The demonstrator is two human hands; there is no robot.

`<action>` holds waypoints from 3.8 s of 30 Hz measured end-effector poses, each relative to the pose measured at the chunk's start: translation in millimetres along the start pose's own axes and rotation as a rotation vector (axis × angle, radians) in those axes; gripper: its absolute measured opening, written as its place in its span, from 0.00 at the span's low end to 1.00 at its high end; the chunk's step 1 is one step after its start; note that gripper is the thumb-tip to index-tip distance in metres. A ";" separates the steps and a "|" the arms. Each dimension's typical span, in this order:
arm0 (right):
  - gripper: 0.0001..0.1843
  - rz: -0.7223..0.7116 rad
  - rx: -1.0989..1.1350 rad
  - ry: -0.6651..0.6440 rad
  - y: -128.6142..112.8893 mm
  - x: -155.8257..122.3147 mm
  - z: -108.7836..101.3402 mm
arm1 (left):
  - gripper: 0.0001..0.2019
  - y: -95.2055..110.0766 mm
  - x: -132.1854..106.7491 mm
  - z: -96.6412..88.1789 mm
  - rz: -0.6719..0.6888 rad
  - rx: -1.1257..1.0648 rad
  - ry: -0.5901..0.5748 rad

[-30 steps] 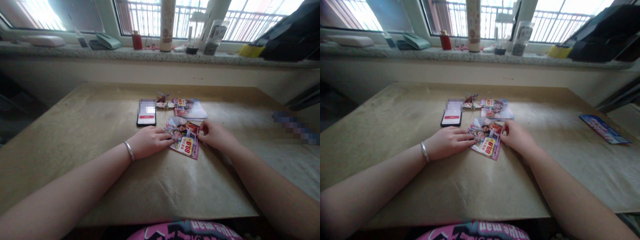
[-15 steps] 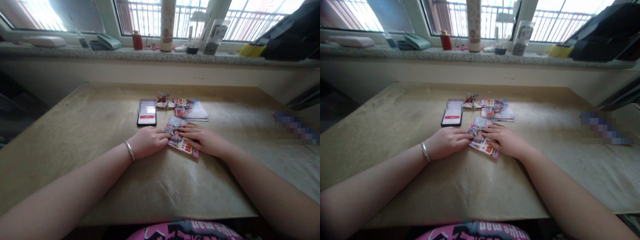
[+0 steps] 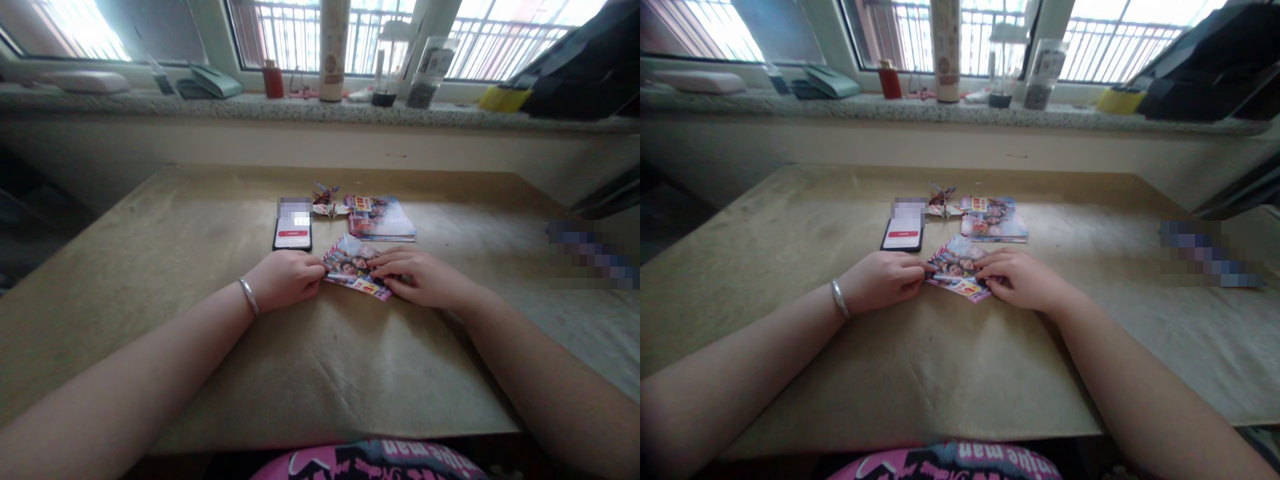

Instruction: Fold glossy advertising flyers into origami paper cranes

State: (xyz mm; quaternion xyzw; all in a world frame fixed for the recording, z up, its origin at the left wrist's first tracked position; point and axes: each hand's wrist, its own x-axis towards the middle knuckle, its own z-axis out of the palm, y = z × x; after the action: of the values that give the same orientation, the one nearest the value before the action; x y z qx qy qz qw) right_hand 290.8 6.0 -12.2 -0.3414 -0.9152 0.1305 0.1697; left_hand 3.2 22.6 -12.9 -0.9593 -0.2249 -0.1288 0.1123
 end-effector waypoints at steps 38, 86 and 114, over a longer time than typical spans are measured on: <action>0.06 0.152 0.364 -0.219 -5.0 -7.6 -17.5 | 0.20 9.7 6.3 7.3 -0.036 -0.351 -0.139; 0.08 0.436 0.025 0.150 -13.6 26.2 25.6 | 0.14 15.6 6.4 10.6 0.085 -0.208 0.055; 0.13 0.395 0.002 0.207 -11.4 21.6 33.5 | 0.11 22.6 12.1 11.0 -0.002 -0.167 0.009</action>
State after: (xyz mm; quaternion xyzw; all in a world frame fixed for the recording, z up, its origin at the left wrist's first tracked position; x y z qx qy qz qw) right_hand 255.5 8.0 -33.8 -0.5254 -0.8082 0.1263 0.2341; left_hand 26.3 10.7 -23.1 -0.9645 -0.2137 -0.1514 0.0330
